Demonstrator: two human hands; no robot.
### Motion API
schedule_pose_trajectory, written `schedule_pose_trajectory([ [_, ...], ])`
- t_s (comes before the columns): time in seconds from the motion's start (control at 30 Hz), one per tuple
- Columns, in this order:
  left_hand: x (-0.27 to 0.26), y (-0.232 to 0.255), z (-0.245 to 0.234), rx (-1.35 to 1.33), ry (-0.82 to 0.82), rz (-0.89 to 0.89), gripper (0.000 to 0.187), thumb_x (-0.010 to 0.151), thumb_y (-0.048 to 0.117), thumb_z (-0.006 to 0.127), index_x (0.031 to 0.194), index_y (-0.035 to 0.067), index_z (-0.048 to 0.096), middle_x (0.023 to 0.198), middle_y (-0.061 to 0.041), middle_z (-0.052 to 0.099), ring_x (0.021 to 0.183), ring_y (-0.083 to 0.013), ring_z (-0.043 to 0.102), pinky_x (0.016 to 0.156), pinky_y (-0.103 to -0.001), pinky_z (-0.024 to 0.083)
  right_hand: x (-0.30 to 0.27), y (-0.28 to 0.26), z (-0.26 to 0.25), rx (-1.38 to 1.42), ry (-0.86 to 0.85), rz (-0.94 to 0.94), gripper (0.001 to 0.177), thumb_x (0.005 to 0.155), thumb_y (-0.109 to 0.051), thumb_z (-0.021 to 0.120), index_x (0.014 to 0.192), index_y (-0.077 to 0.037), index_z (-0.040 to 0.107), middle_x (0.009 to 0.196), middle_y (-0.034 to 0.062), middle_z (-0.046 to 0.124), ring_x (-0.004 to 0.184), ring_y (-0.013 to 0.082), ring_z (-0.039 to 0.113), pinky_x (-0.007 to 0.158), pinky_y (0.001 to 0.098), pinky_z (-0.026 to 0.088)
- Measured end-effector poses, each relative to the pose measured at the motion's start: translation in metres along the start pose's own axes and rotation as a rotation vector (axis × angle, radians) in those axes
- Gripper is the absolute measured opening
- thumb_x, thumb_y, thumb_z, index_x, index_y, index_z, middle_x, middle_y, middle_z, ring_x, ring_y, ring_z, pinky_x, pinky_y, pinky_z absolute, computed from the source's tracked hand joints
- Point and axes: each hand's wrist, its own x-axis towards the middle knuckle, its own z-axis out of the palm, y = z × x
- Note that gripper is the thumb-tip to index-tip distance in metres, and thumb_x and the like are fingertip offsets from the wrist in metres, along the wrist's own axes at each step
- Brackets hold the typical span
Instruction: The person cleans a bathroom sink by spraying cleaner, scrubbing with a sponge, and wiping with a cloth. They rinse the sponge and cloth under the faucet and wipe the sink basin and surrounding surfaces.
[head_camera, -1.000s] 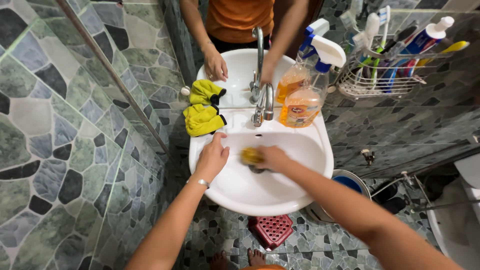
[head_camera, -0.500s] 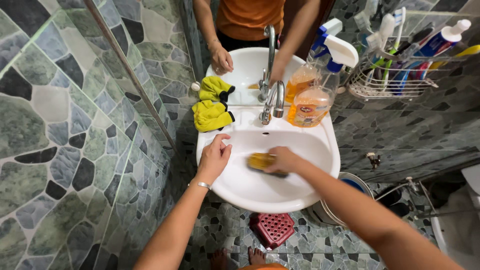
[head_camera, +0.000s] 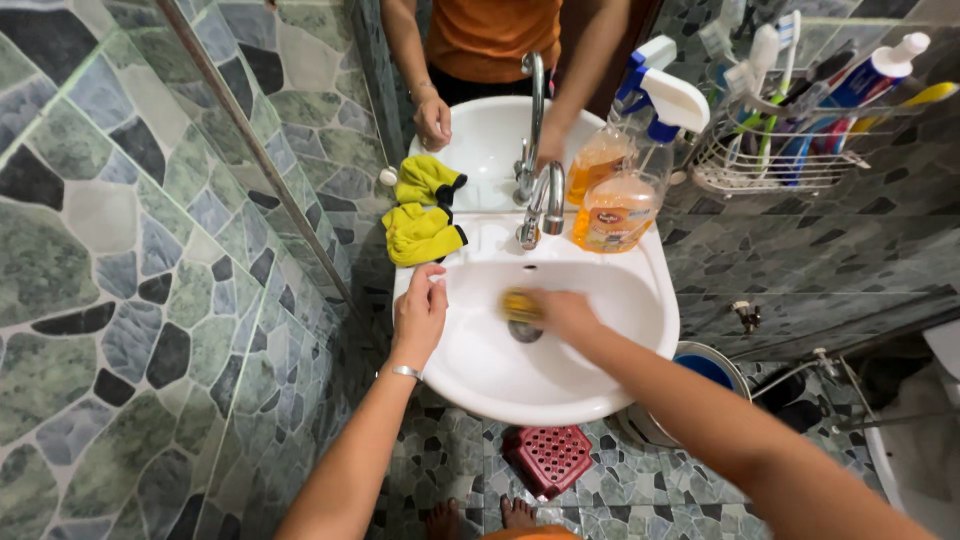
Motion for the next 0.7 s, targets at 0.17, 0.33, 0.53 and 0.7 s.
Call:
schedule_pose_trajectory([
  [0.17, -0.001, -0.003, 0.007, 0.047, -0.05, 0.005, 0.019, 0.095, 0.012, 0.064, 0.114, 0.011, 0.06, 0.069, -0.013, 0.064, 0.067, -0.0345, 0.067, 0.063, -0.045, 0.051, -0.028, 0.023, -0.023, -0.133, -0.033, 0.01, 0.056, 0.081, -0.029, 0.077, 0.133, -0.025, 0.059, 0.107, 0.0054, 0.076, 0.097, 0.0289, 0.073, 0.081, 0.054, 0.05],
  [0.33, 0.0, -0.003, 0.006, 0.07, -0.076, -0.018, 0.021, 0.095, 0.012, 0.064, 0.115, 0.011, 0.061, 0.07, -0.014, 0.064, 0.069, -0.0371, 0.067, 0.064, -0.048, 0.051, 0.024, -0.018, 0.034, -0.152, 0.165, -0.373, 0.054, 0.094, -0.017, 0.059, 0.147, -0.024, 0.055, 0.1, 0.004, 0.075, 0.092, 0.0243, 0.074, 0.094, 0.0461, 0.053],
  [0.53, 0.001, -0.003, 0.003, 0.064, -0.105, -0.065, 0.021, 0.096, 0.012, 0.063, 0.116, 0.011, 0.06, 0.07, -0.014, 0.065, 0.07, -0.037, 0.067, 0.065, -0.048, 0.051, 0.013, 0.017, 0.02, -0.172, 0.263, -0.408, 0.051, 0.09, -0.019, 0.063, 0.141, -0.021, 0.059, 0.106, 0.0098, 0.075, 0.091, 0.026, 0.072, 0.084, 0.0435, 0.051],
  [0.7, 0.001, -0.001, 0.006, 0.08, -0.09, -0.005, 0.023, 0.095, 0.013, 0.064, 0.117, 0.01, 0.058, 0.073, -0.014, 0.066, 0.073, -0.0377, 0.067, 0.066, -0.049, 0.05, 0.012, -0.015, 0.0, -0.306, 0.17, -0.353, 0.057, 0.091, -0.017, 0.064, 0.148, -0.022, 0.056, 0.096, 0.0051, 0.075, 0.088, 0.0237, 0.072, 0.092, 0.043, 0.048],
])
